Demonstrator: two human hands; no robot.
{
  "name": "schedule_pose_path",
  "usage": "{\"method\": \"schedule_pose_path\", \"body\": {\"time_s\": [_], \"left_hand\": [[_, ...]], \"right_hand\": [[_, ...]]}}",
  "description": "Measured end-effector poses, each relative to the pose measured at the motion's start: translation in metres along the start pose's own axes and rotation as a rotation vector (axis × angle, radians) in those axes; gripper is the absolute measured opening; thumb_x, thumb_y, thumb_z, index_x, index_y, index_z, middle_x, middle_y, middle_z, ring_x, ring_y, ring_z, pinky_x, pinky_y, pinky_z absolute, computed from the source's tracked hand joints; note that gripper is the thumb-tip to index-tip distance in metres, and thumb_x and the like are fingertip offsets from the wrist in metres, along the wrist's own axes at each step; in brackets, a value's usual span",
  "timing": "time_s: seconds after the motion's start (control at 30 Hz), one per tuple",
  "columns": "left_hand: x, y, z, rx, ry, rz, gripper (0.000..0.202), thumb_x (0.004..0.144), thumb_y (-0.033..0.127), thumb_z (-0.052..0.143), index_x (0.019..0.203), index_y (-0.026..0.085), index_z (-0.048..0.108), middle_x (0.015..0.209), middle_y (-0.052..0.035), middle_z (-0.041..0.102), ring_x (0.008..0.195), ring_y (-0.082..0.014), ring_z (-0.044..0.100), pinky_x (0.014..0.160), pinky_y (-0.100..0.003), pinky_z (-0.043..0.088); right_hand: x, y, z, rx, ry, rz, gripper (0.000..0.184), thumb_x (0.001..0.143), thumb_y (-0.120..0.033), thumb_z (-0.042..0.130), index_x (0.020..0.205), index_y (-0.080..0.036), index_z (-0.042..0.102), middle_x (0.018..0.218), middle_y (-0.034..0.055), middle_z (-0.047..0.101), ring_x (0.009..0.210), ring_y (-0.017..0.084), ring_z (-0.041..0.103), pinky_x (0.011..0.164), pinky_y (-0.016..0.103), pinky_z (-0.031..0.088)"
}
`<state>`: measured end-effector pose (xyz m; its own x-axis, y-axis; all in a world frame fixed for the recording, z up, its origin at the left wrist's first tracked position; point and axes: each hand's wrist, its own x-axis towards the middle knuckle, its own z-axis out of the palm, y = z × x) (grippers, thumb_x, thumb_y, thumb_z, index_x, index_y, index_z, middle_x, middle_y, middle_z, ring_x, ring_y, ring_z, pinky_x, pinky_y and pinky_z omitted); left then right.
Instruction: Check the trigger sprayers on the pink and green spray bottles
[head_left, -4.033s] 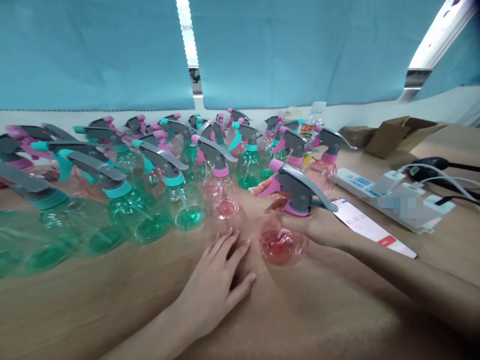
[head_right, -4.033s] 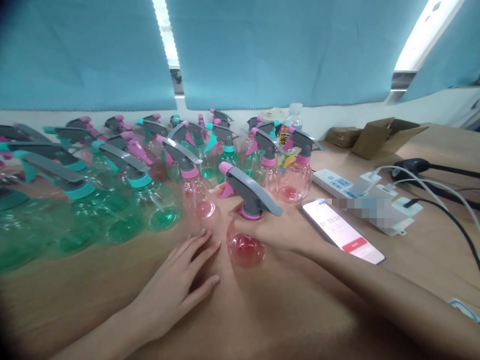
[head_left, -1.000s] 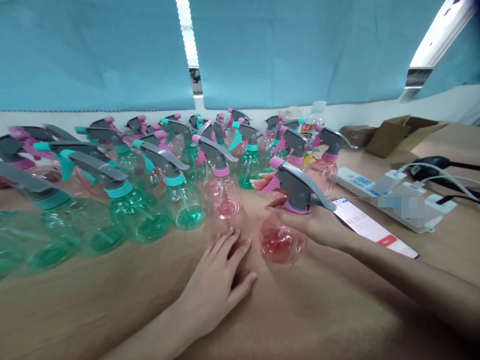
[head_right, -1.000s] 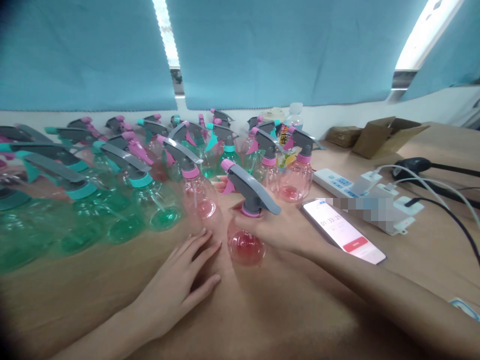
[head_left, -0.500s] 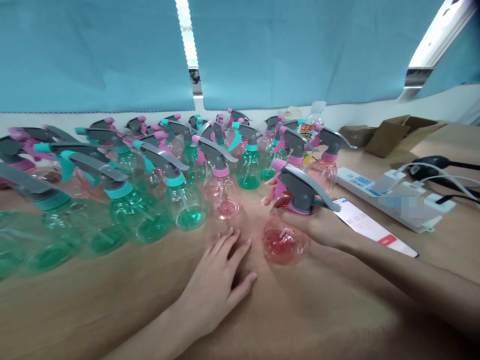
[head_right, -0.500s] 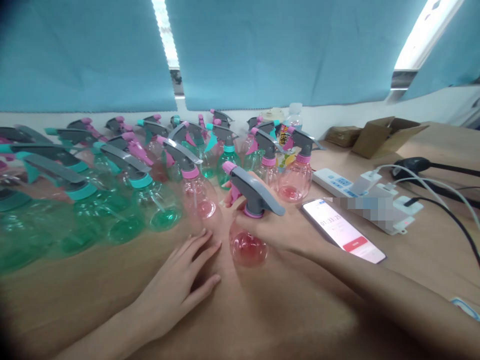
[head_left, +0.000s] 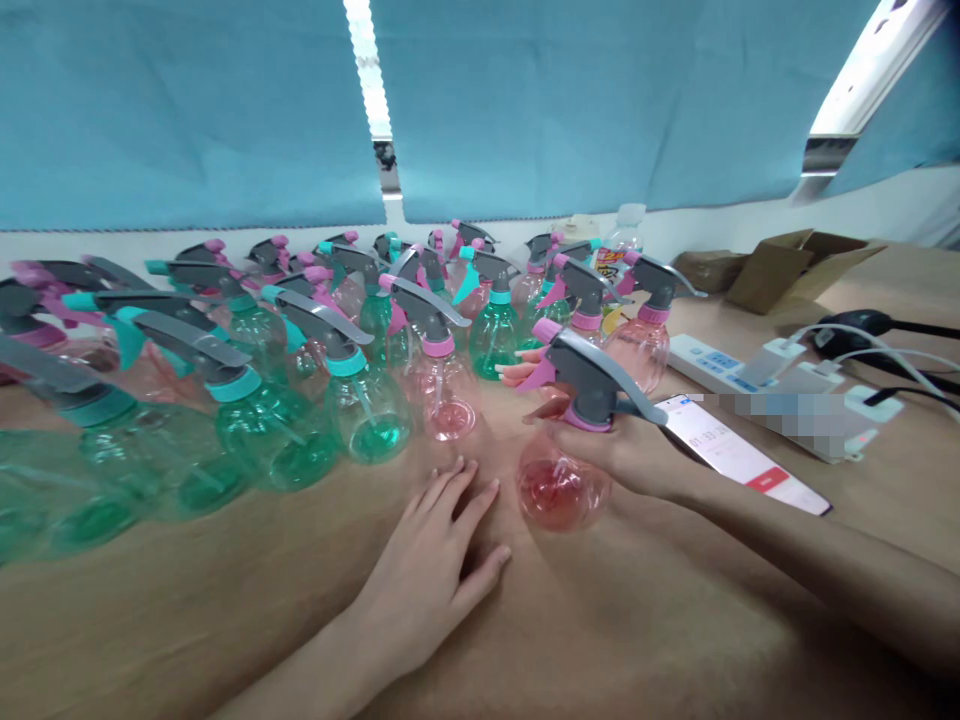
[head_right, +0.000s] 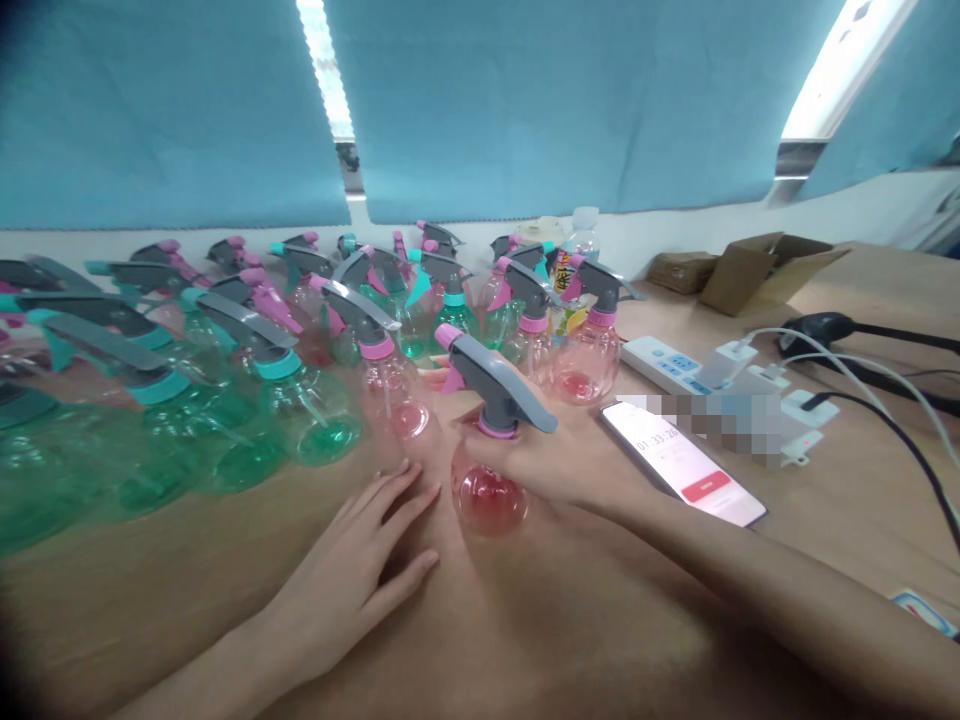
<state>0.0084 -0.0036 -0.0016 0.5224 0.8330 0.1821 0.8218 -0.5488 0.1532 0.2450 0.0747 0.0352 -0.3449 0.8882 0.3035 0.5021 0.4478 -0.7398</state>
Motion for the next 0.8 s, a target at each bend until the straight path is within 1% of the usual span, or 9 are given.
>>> {"method": "schedule_pose_path", "body": {"time_s": [0.1,0.2,0.27,0.4,0.5,0.6,0.7,0.8], "left_hand": [[0.000,0.000,0.001,-0.002,-0.006,-0.009,0.050,0.097,0.045,0.046,0.138,0.017,0.048,0.146,-0.0157,0.043,0.134,-0.0342,0.038,0.105,-0.054,0.036],[-0.001,0.000,0.001,-0.008,-0.002,-0.010,0.050,0.097,0.046,0.045,0.138,0.017,0.048,0.146,-0.0158,0.043,0.134,-0.0345,0.038,0.105,-0.054,0.036],[-0.001,0.000,0.001,-0.010,0.000,-0.008,0.050,0.097,0.046,0.045,0.138,0.017,0.047,0.146,-0.0155,0.042,0.134,-0.0342,0.038,0.105,-0.054,0.035],[-0.001,-0.001,0.002,-0.016,0.002,0.000,0.050,0.097,0.045,0.045,0.138,0.017,0.047,0.147,-0.0155,0.042,0.134,-0.0340,0.038,0.105,-0.055,0.035],[0.000,-0.002,0.001,-0.010,-0.004,0.003,0.050,0.097,0.044,0.046,0.138,0.015,0.047,0.146,-0.0162,0.042,0.134,-0.0339,0.038,0.106,-0.055,0.034],[0.000,-0.001,0.001,0.002,-0.022,-0.006,0.049,0.097,0.043,0.047,0.138,0.015,0.047,0.147,-0.0164,0.041,0.135,-0.0338,0.037,0.106,-0.055,0.034],[0.000,0.000,0.000,0.002,-0.020,0.003,0.049,0.097,0.042,0.048,0.137,0.015,0.047,0.147,-0.0162,0.041,0.135,-0.0335,0.037,0.106,-0.055,0.033],[0.001,0.000,-0.001,-0.011,-0.008,0.009,0.048,0.096,0.042,0.049,0.136,0.014,0.049,0.146,-0.0167,0.043,0.133,-0.0338,0.039,0.106,-0.055,0.034]], "right_hand": [[0.000,-0.001,0.002,0.043,-0.019,0.021,0.033,0.083,-0.037,0.061,0.116,-0.037,0.062,0.104,-0.0007,0.072,0.095,0.029,0.068,0.085,0.049,0.055],[0.000,-0.004,0.002,0.049,-0.017,0.025,0.039,0.082,-0.035,0.061,0.121,-0.038,0.059,0.105,-0.0005,0.073,0.097,0.029,0.067,0.088,0.051,0.053],[0.001,-0.004,0.002,0.046,-0.004,0.023,0.043,0.082,-0.034,0.062,0.124,-0.038,0.058,0.106,0.0003,0.073,0.097,0.030,0.068,0.088,0.052,0.053],[0.003,-0.002,0.002,0.030,0.034,-0.010,0.047,0.080,-0.040,0.065,0.126,-0.039,0.056,0.110,0.0008,0.071,0.100,0.030,0.067,0.085,0.052,0.054],[0.002,0.001,0.002,-0.012,0.044,-0.003,0.045,0.079,-0.044,0.067,0.123,-0.038,0.058,0.101,0.0016,0.072,0.094,0.030,0.068,0.081,0.050,0.055],[-0.003,-0.001,-0.001,-0.043,0.039,-0.007,0.046,0.079,-0.044,0.067,0.123,-0.037,0.058,0.090,0.0009,0.072,0.090,0.028,0.068,0.081,0.048,0.055],[-0.008,-0.010,-0.007,-0.045,0.024,-0.029,0.050,0.078,-0.043,0.070,0.125,-0.038,0.055,0.094,-0.0001,0.071,0.093,0.027,0.067,0.082,0.046,0.054],[-0.009,-0.020,-0.012,-0.046,0.007,-0.041,0.050,0.078,-0.045,0.069,0.125,-0.038,0.054,0.098,0.0003,0.069,0.092,0.026,0.066,0.080,0.045,0.054]]}}
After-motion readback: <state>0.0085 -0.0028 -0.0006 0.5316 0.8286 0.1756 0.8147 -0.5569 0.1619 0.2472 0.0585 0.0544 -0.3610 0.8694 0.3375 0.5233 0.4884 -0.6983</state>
